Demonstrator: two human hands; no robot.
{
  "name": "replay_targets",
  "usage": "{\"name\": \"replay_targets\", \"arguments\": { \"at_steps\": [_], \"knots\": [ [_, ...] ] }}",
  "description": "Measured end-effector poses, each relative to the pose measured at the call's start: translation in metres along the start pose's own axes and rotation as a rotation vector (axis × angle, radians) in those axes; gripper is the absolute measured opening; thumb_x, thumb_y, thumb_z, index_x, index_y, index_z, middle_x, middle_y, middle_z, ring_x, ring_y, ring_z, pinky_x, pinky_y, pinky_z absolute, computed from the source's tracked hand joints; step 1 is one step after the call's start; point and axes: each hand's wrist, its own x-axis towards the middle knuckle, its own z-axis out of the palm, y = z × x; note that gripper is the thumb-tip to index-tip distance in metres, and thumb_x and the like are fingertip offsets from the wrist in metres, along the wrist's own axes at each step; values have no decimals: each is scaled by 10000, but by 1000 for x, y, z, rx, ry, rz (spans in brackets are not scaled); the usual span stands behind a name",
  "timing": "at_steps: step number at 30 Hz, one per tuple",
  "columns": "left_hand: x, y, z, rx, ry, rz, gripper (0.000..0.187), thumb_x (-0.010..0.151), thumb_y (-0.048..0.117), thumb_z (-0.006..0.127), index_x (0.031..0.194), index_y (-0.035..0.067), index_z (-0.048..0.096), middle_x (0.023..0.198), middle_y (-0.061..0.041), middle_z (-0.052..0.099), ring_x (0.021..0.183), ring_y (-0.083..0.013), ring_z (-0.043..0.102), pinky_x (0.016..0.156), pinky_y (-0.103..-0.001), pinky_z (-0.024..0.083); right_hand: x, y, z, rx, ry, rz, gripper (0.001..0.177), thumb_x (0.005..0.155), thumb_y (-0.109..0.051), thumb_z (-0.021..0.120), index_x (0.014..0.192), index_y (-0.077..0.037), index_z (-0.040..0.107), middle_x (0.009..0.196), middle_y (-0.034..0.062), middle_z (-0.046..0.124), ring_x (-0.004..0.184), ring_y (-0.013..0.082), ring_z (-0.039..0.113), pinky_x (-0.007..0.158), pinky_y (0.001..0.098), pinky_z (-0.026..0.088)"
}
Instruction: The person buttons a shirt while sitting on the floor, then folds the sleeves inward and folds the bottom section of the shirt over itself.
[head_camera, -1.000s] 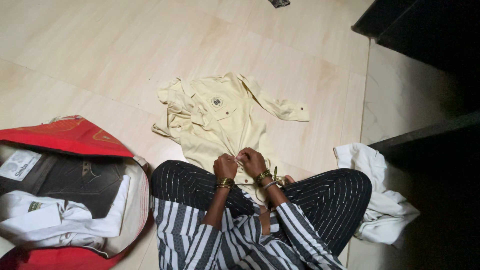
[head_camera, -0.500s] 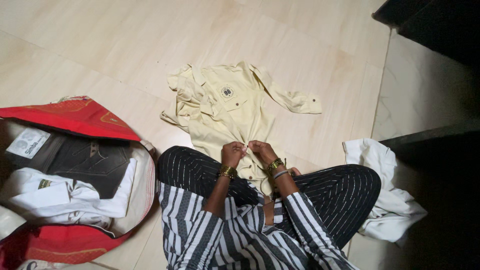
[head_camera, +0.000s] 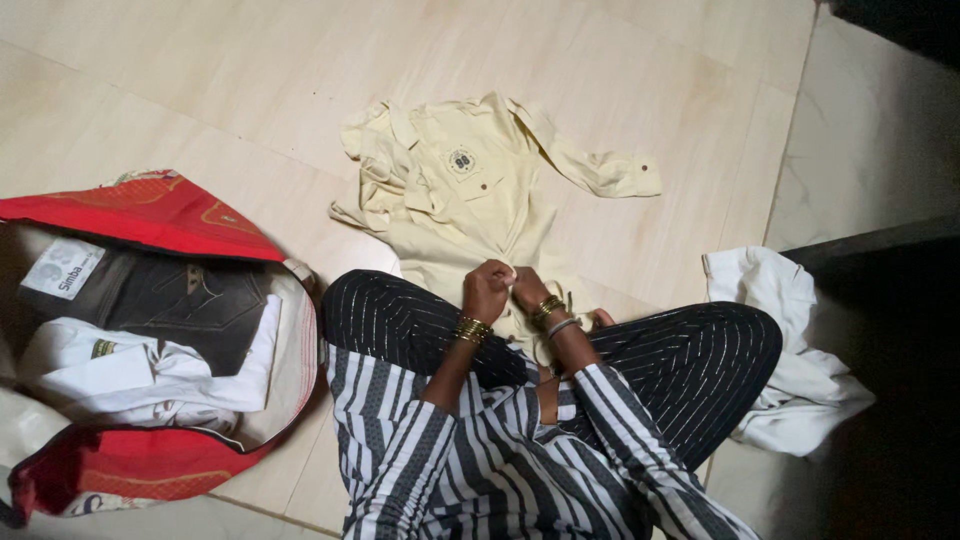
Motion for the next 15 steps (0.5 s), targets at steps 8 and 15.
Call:
{"name": "replay_targets", "arguments": {
  "at_steps": [8,15],
  "knots": [
    [2,-25,0,222,24,-402,81,808,154,741,867,102,722,836,-116,762,794,-316,733,720,-444,570,-44,-73,-35,-616,662,-222,101,928,-156,654,923,-146,754,948,86,751,839,264,705,739,407,545],
    [-10,-31,14,660,-418,-359,211,788,261,715,905,85,713,948,-157,738,888,-372,715,760,-494,585,-88,-127,-43,-532,790,-427,57,920,-167,722,963,-131,726,1002,80,710,860,231,698,779,400,567]
  ]
}}
